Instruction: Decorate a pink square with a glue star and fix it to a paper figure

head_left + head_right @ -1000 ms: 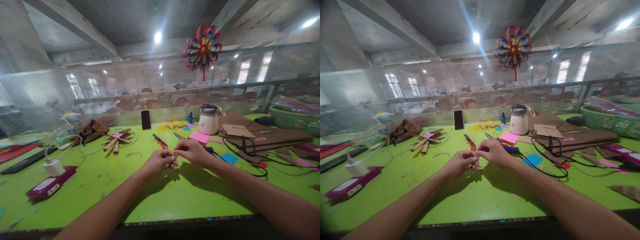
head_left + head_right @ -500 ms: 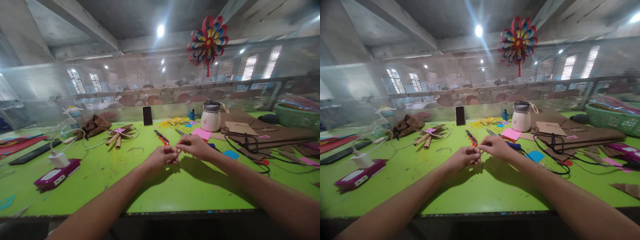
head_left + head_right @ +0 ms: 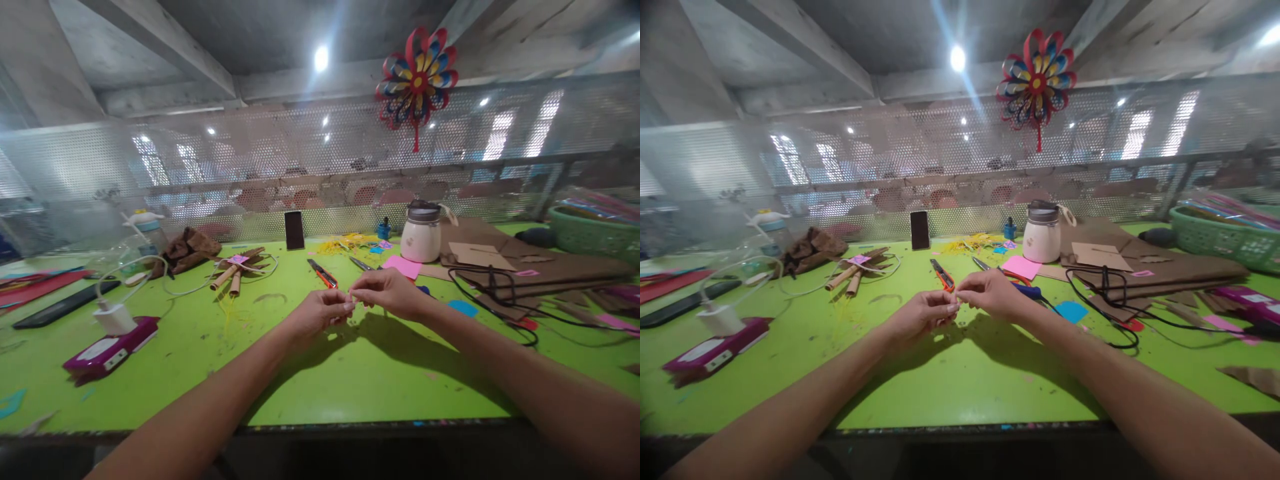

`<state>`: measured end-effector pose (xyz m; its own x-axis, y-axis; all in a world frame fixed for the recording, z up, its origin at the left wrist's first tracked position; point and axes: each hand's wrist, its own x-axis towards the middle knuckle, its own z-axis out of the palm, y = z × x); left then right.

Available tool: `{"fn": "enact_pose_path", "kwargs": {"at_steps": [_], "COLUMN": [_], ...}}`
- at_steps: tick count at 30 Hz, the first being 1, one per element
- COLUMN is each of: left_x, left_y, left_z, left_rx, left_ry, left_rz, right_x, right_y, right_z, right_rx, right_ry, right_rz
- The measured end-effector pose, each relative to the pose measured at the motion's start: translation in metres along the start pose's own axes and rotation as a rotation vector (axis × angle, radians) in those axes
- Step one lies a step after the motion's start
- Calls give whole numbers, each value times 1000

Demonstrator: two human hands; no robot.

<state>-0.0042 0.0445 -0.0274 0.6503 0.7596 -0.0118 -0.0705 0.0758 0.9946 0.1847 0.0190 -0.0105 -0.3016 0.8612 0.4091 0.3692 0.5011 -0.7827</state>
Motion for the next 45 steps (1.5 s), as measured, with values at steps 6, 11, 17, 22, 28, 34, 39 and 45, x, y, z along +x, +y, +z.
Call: {"fn": "enact_pose_path", "kwargs": {"at_steps": [6, 11, 17, 22, 28, 34, 39, 45], "left_x": [-2, -1, -1, 1, 4, 2, 3, 2], "left_y": [0, 0, 1, 0, -3, -1, -2, 0], "left_z": [4, 6, 8, 7, 2, 4, 4, 6], "left_rx": [-21, -74, -60, -51, -43, -57, 9, 63], "left_ry": [31, 42, 45, 66, 73, 117, 97, 121], "left_rz": [30, 39, 67, 95, 126, 144, 164, 148], "right_x": [1, 0, 0, 0, 4, 4, 0, 1], "right_y": [1, 1, 0, -1, 0, -2, -7, -3], "right_z": [-3, -4, -5, -3, -3, -2, 10, 17], "right_rx": [-127, -33, 13, 9, 132, 294, 329, 294], "right_ry": [41, 54, 53, 88, 75, 48, 72, 173], "right_rz": [-132, -59, 1, -10, 63, 245, 238, 220]}}
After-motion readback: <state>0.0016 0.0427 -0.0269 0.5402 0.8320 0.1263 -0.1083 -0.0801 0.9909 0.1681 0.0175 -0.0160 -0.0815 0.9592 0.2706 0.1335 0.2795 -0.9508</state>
